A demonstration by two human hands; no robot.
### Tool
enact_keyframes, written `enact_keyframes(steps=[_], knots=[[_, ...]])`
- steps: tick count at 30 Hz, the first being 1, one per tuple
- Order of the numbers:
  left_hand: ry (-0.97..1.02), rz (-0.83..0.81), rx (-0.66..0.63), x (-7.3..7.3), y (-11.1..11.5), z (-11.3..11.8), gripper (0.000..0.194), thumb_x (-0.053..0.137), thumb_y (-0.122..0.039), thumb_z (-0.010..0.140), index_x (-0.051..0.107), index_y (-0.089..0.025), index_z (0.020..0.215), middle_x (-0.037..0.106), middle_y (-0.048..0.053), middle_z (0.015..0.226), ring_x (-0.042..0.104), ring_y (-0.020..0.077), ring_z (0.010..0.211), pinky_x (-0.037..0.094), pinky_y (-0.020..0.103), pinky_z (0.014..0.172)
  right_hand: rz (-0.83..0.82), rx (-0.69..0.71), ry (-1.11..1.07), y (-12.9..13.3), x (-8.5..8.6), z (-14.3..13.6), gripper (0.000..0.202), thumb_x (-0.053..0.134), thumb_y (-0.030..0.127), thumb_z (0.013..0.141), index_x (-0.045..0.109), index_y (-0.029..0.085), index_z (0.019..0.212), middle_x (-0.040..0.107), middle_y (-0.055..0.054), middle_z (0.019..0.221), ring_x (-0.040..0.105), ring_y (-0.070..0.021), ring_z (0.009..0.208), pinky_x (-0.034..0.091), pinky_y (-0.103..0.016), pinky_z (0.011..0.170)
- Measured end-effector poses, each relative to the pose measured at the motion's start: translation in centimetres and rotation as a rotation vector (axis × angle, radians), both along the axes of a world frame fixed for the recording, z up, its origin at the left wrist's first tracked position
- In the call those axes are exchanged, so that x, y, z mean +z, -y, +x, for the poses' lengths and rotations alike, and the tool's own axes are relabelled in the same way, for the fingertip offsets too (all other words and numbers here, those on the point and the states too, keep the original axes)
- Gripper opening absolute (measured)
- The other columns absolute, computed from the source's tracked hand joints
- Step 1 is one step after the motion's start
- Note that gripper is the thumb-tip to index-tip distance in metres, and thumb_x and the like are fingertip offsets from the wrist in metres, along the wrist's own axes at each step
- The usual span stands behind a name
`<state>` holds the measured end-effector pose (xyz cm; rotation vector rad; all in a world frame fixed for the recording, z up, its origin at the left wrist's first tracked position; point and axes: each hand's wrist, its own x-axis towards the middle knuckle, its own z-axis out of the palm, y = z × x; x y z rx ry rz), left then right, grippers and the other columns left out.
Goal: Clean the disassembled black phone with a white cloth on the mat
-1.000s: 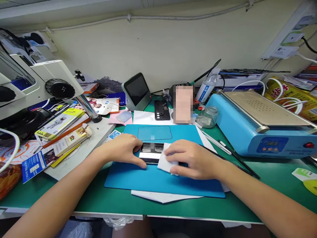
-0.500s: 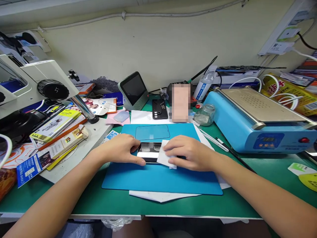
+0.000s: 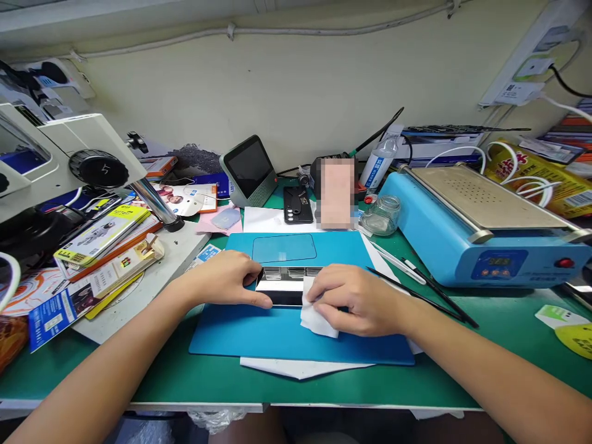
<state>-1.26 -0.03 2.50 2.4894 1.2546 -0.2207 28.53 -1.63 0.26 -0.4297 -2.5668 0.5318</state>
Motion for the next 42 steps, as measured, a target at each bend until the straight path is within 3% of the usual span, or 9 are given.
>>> enact_keyframes(steps=[15, 37, 42], knots=[[0.005, -0.008, 0.005, 0.1, 0.07, 0.06, 0.061, 0.054, -0.081, 0.08, 0.053, -0.021, 0.069, 0.062, 0.004, 0.071, 0.051, 0.0186, 0.062, 0.026, 0.03, 0.056, -0.059, -0.099, -0.066, -0.77, -0.25, 0.5, 0.029, 0.05, 0.014, 0.092, 0.072, 0.017, 0.073, 0.077, -0.006, 0.087, 0.069, -0.0179, 0.081, 0.052, -0.031, 0.077], [0.004, -0.006, 0.005, -0.14, 0.0, -0.04, 0.063, 0.053, -0.082, 0.08, 0.054, -0.02, 0.07, 0.062, 0.004, 0.071, 0.051, 0.0184, 0.062, 0.025, 0.03, 0.055, -0.09, -0.054, -0.038, -0.83, -0.3, 0.54, 0.027, 0.052, 0.016, 0.092, 0.075, 0.017, 0.079, 0.078, -0.007, 0.096, 0.07, -0.0185, 0.088, 0.053, -0.029, 0.081], [-0.003, -0.017, 0.017, 0.11, 0.12, 0.22, 0.061, 0.053, -0.08, 0.081, 0.055, -0.02, 0.071, 0.063, 0.004, 0.073, 0.052, 0.0183, 0.062, 0.025, 0.03, 0.055, -0.073, -0.111, -0.062, -1.0, -0.36, 0.81, 0.029, 0.052, 0.018, 0.093, 0.075, 0.017, 0.076, 0.078, -0.007, 0.092, 0.07, -0.0184, 0.085, 0.054, -0.029, 0.079]])
